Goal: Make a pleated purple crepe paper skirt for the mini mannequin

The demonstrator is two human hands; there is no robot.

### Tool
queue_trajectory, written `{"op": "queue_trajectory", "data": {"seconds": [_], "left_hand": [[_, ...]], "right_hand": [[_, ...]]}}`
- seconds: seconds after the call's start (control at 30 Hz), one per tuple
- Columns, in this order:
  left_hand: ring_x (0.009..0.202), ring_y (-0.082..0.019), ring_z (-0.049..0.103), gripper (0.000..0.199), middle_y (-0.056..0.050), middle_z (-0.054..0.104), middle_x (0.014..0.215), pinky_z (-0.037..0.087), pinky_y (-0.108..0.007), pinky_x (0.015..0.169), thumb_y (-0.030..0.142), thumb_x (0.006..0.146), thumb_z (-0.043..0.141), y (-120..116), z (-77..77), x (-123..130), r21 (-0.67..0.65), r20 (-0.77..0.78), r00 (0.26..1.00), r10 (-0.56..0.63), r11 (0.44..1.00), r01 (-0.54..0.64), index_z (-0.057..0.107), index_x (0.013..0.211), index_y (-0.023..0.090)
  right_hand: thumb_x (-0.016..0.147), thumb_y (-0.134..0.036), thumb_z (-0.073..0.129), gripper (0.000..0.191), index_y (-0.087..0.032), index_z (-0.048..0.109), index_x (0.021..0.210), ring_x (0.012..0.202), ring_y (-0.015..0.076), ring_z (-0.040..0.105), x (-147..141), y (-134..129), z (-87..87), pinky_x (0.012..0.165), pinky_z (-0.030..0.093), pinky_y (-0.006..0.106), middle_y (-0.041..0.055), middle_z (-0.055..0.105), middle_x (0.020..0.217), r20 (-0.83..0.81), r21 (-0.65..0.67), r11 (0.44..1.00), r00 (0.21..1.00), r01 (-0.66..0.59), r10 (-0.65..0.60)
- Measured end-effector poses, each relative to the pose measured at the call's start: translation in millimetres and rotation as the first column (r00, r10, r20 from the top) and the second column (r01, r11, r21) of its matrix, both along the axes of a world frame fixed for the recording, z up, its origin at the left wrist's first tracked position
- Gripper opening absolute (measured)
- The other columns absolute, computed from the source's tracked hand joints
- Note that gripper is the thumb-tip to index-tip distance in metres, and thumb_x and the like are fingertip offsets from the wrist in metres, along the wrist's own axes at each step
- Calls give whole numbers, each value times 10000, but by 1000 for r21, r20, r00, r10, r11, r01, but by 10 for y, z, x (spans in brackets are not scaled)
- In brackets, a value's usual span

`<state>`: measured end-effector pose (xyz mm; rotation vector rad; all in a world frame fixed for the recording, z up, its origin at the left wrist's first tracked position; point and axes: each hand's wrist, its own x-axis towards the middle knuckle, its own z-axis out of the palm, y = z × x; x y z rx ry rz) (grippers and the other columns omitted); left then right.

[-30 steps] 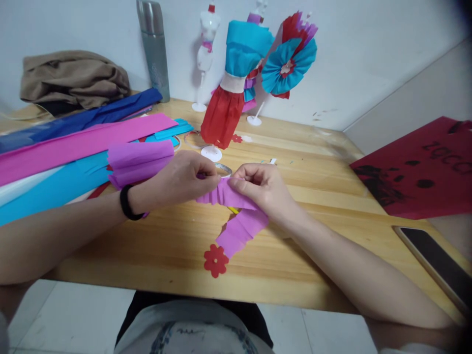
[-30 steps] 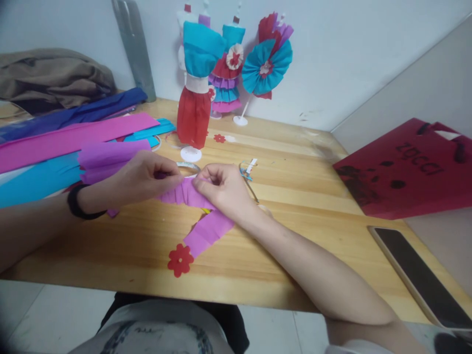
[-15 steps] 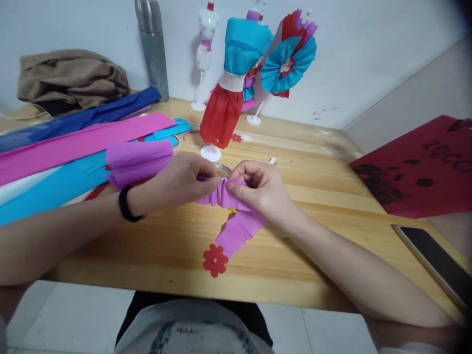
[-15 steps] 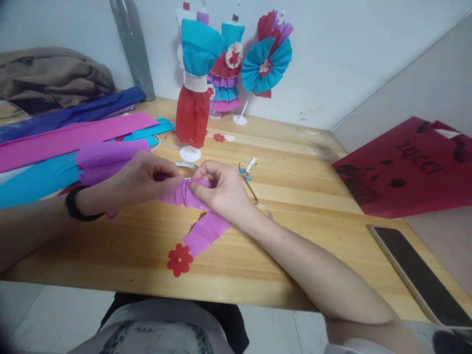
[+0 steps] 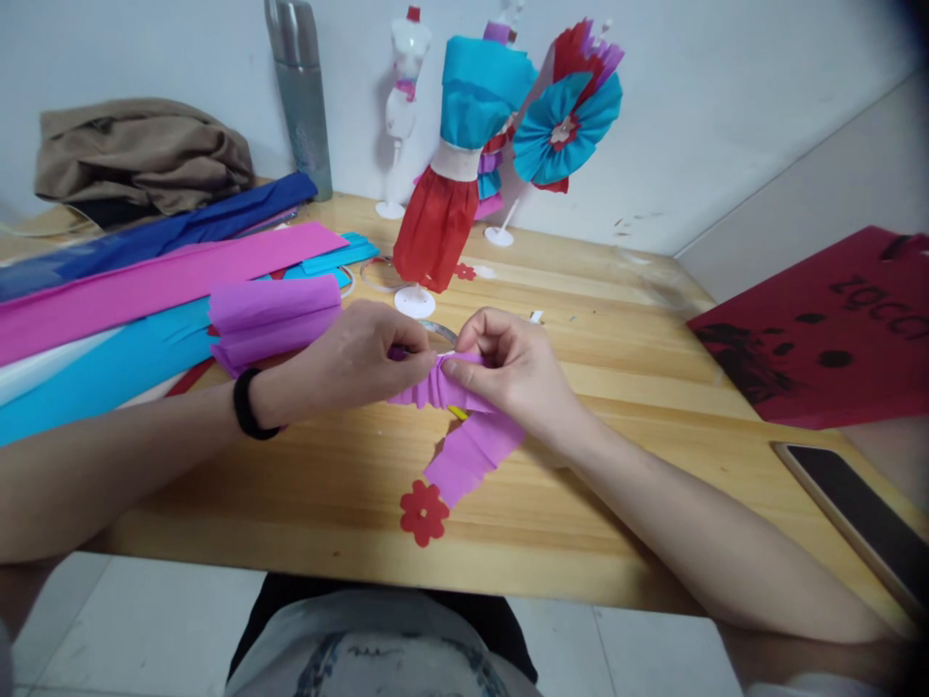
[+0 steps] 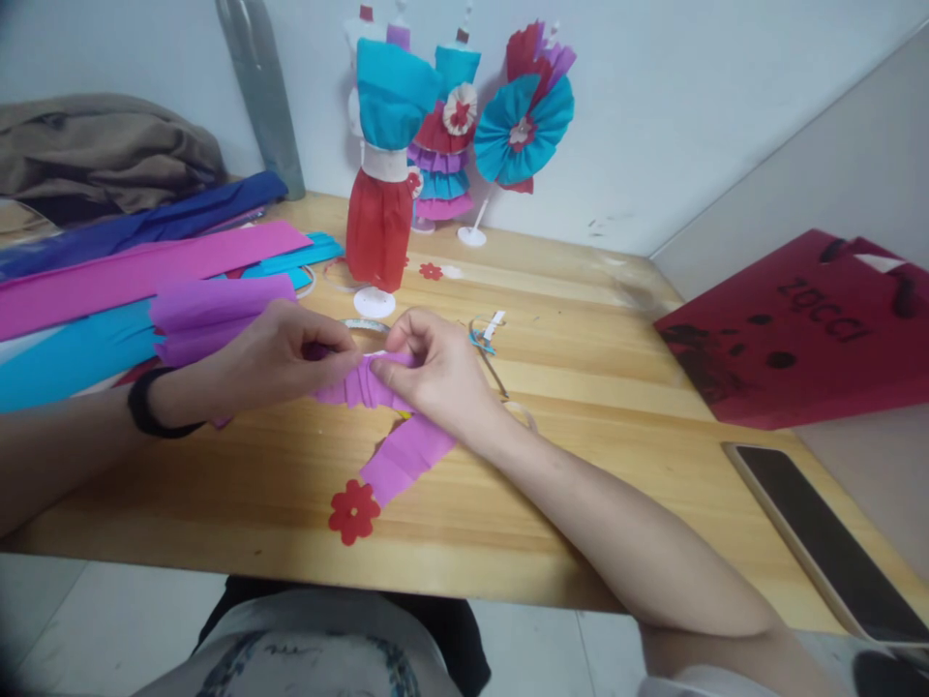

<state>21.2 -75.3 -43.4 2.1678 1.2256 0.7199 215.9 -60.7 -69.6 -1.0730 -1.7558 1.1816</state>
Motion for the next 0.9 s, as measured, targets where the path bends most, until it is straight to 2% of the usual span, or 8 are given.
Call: {"op": "queue_trajectory", "data": {"seconds": [0.13, 0.3, 0.47, 0.57, 0.63, 0.77, 0.9], "left_hand": [[553, -67, 248, 347, 56, 249, 549, 147, -274, 525, 90, 793, 505, -5, -4, -4, 25, -35, 999, -24, 999, 25, 304, 526, 184], [548, -73, 243, 364, 52, 226, 551, 140, -283, 536, 165, 805, 498, 13, -14, -11, 23, -58, 997, -53, 998, 54, 260, 532, 198], [555, -87, 248, 441, 47, 254, 561, 151, -283, 530, 393, 908, 466, 32, 52, -38, -37, -14, 991, -134, 990, 134, 323, 537, 201], [561, -88, 279, 497, 45, 309, 566, 185, -271, 527, 464, 976, 372, 20, 79, -45, 10, 13, 990, -141, 990, 141, 369, 561, 189], [568, -92, 322, 506, 38, 371, 568, 219, -262, 537, 443, 1000, 347, 0, 70, -34, 78, -11, 994, -111, 991, 111, 444, 582, 174], [596, -105, 406, 352, 16, 492, 593, 248, -259, 569, 339, 934, 513, -51, 10, 19, 161, -167, 985, -51, 984, 79, 564, 637, 156], [554, -93, 325, 295, 36, 431, 546, 205, -285, 561, 192, 882, 518, -48, -41, 30, 168, -221, 975, -16, 984, 54, 505, 589, 161]], "right_hand": [[693, -298, 778, 278, -208, 593, 881, 479, 80, 394, 17, 13, 24, 468, 291, 231, -86, 493, 547, -5, -87, 996, 999, -35, 35], [625, -355, 839, 299, -180, 608, 699, 487, 62, 388, 16, 45, 51, 472, 285, 224, -62, 518, 547, -26, -221, 970, 995, -98, 94], [598, -336, 839, 291, -182, 604, 671, 474, 59, 358, 3, 56, 46, 457, 257, 221, -72, 488, 517, -45, -224, 972, 997, -77, 69], [618, -314, 805, 251, -187, 597, 678, 474, 68, 365, 0, 53, 30, 457, 268, 229, -64, 499, 526, -26, -217, 974, 997, -71, 67], [638, -304, 778, 223, -191, 593, 687, 479, 73, 370, 0, 49, 16, 463, 275, 234, -63, 494, 533, -13, -200, 977, 998, -68, 67], [654, -292, 739, 179, -186, 598, 684, 497, 80, 374, -12, 33, -9, 482, 273, 244, -57, 481, 544, 13, -129, 989, 997, -75, 78], [664, -286, 714, 155, -180, 601, 680, 524, 80, 373, -40, 4, -18, 496, 282, 246, -52, 482, 570, 32, -59, 995, 996, -82, 84]]}}
